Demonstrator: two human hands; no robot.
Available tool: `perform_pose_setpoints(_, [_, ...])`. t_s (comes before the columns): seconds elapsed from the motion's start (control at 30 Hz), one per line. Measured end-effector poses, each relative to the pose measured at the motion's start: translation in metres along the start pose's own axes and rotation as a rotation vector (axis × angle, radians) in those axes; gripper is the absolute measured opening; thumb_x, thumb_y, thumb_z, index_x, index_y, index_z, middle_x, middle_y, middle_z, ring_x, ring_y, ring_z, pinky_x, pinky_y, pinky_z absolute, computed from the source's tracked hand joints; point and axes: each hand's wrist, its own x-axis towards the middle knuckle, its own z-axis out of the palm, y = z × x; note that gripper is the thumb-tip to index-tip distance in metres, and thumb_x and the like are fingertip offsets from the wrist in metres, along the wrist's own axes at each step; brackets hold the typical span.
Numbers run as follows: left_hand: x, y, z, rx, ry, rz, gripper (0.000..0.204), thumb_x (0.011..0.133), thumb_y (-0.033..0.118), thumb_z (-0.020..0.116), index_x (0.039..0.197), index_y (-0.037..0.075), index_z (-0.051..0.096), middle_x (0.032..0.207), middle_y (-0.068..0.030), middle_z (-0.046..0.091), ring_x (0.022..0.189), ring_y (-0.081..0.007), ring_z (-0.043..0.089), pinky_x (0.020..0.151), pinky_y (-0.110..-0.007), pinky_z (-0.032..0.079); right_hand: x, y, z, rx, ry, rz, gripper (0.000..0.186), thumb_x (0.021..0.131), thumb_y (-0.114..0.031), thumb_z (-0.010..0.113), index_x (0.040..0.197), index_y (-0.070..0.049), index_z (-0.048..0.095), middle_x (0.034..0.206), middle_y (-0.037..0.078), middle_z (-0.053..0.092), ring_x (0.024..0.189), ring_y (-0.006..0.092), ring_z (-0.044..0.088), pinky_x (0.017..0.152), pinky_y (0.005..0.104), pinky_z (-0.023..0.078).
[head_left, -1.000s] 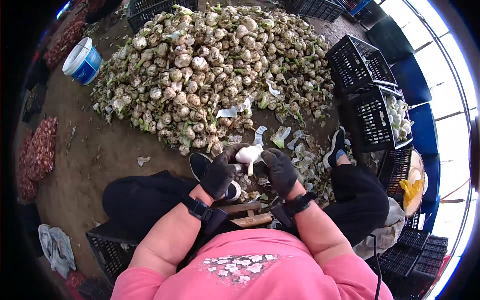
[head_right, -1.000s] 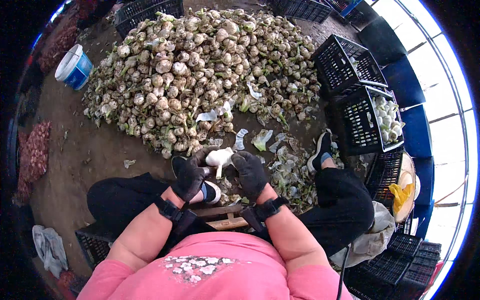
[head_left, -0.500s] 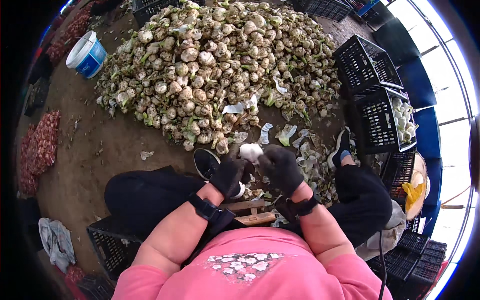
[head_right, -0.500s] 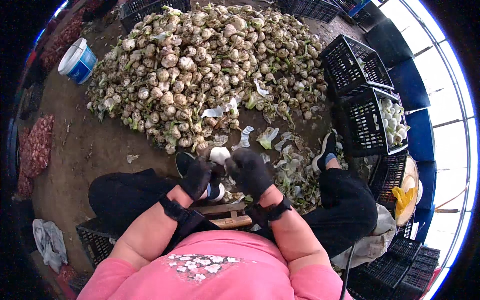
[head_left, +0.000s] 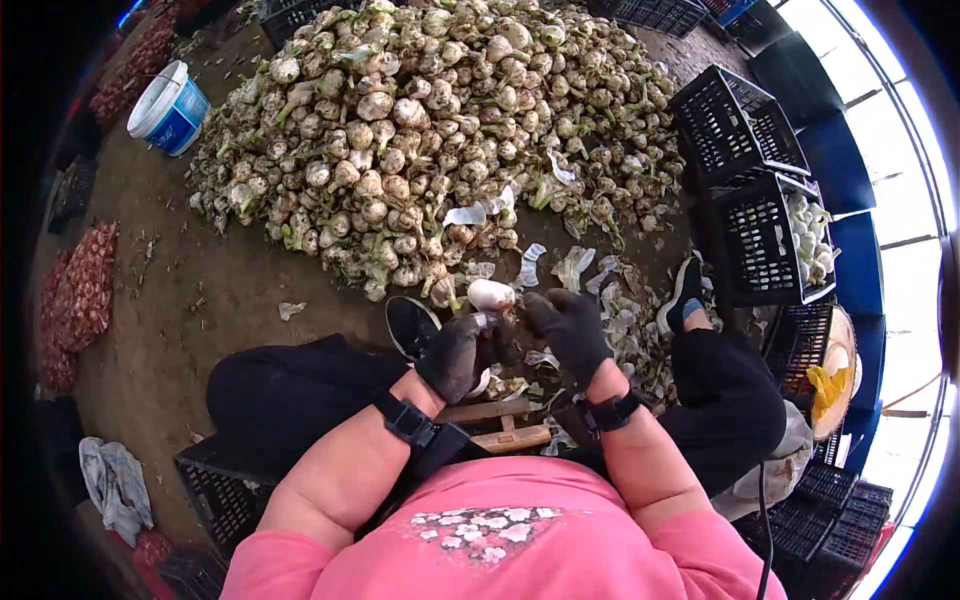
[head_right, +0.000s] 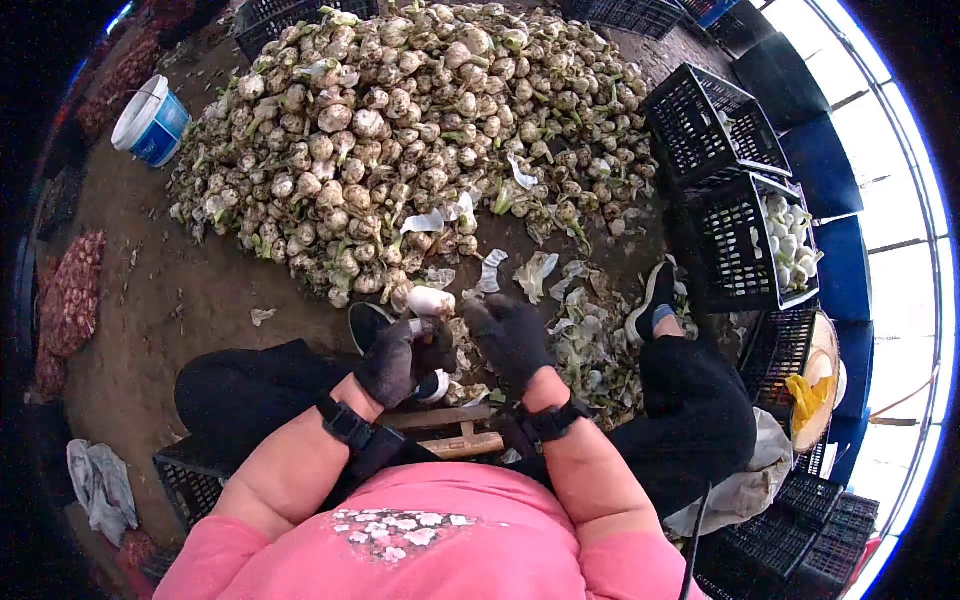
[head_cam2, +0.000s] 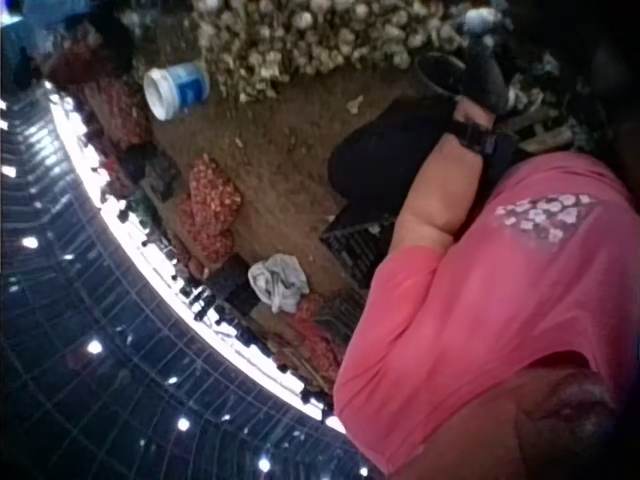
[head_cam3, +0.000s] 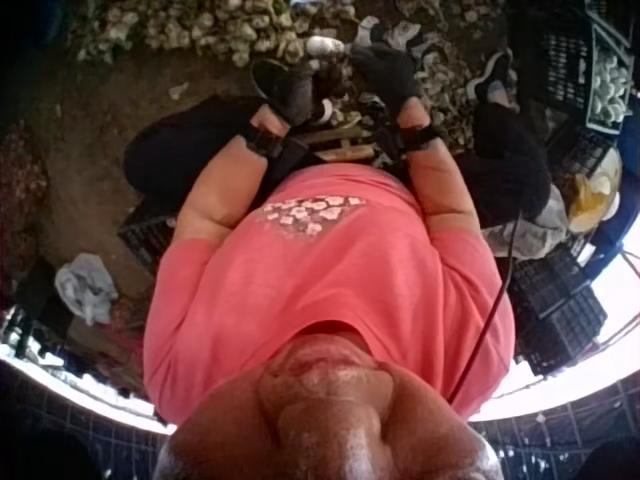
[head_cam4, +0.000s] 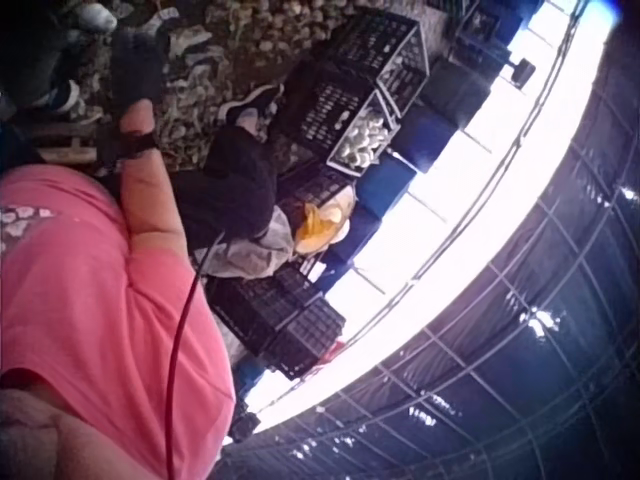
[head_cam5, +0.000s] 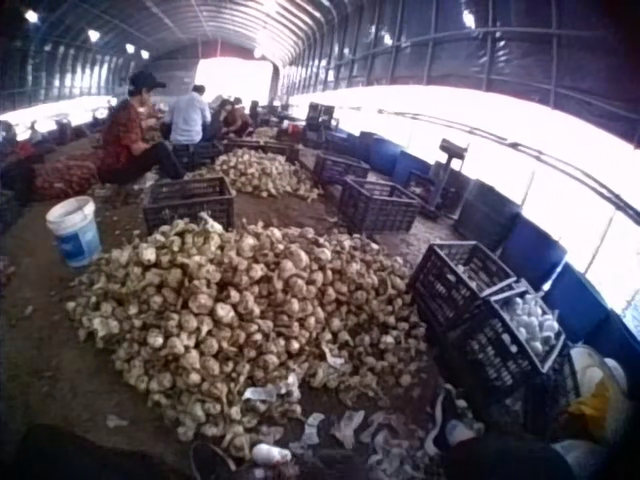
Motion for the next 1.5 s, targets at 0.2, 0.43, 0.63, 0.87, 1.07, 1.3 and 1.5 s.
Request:
perform_pose_setpoints(0.2, [-0.010,-0.003,0.007,0.805,-0.066,0.263,0.026,0.091,0.010,0.043,0.111,0.002,0.059,0.098,-0.0079,0.064,0.088,-0.0177,0.064,0.081,-0.028,0.052,-0.016,-0.030,0.007,-0.101,-0.105,-0.243,0.027,0.085,-0.025,0.066,0.083,0.001,0.067,0.066,0.007,0.064,0.059,0.0122,0.063,0.052,0.0283,0.049])
perform_pose_setpoints(0.43, [-0.002,-0.005,0.004,0.174,-0.021,0.065,0.035,0.088,0.007,0.044,0.122,0.006,0.050,0.100,-0.0075,0.062,0.088,-0.0181,0.062,0.074,-0.030,0.052,-0.020,-0.031,0.014,-0.441,0.156,-0.452,0.020,0.080,-0.022,0.061,0.073,-0.004,0.066,0.070,0.018,0.062,0.065,0.0383,0.060,0.059,0.0440,0.047])
perform_pose_setpoints(0.63, [-0.007,0.002,0.004,-0.014,-0.130,-0.085,0.030,0.083,0.015,0.052,0.111,0.004,0.050,0.071,-0.0028,0.052,0.062,-0.0167,0.051,0.058,-0.030,0.044,0.003,0.007,0.010,-0.126,0.271,-0.230,0.021,0.082,-0.021,0.060,0.071,-0.003,0.065,0.065,0.017,0.060,0.056,0.0306,0.057,0.056,0.0386,0.045])
perform_pose_setpoints(0.87, [0.001,-0.011,0.000,0.732,-0.448,0.265,0.062,0.080,-0.001,0.050,0.139,0.006,0.036,0.117,-0.0109,0.055,0.095,-0.0207,0.059,0.086,-0.034,0.047,0.030,0.021,-0.026,0.556,0.071,0.065,0.018,0.092,-0.019,0.057,0.100,-0.004,0.062,0.077,0.002,0.064,0.065,0.0121,0.060,0.059,0.0269,0.050])
perform_pose_setpoints(1.07, [0.010,-0.011,0.000,1.337,-0.299,0.654,0.070,0.075,-0.009,0.047,0.142,0.006,0.032,0.121,-0.0195,0.057,0.108,-0.0304,0.058,0.093,-0.037,0.045,-0.018,0.012,-0.037,0.736,-0.199,0.244,0.031,0.095,-0.024,0.050,0.117,-0.002,0.054,0.094,0.005,0.064,0.078,0.0140,0.062,0.070,0.0300,0.053])
perform_pose_setpoints(1.3, [0.012,-0.027,-0.011,1.490,0.170,0.621,0.042,0.084,0.004,0.053,0.126,0.001,0.049,0.103,-0.0197,0.064,0.087,-0.0321,0.064,0.077,-0.039,0.050,-0.029,0.014,0.009,0.251,-0.090,-0.210,0.051,0.076,-0.010,0.074,0.122,-0.003,0.052,0.110,0.008,0.059,0.099,0.0173,0.058,0.085,0.0301,0.048])
perform_pose_setpoints(1.5, [0.021,-0.042,-0.028,1.137,-0.129,0.386,0.021,0.084,0.018,0.058,0.098,0.003,0.064,0.086,-0.0135,0.065,0.074,-0.0302,0.063,0.067,-0.038,0.051,-0.031,-0.002,-0.010,-0.178,0.022,-0.633,0.032,0.074,-0.018,0.073,0.102,-0.005,0.065,0.105,0.013,0.065,0.095,0.0295,0.063,0.083,0.0359,0.050])
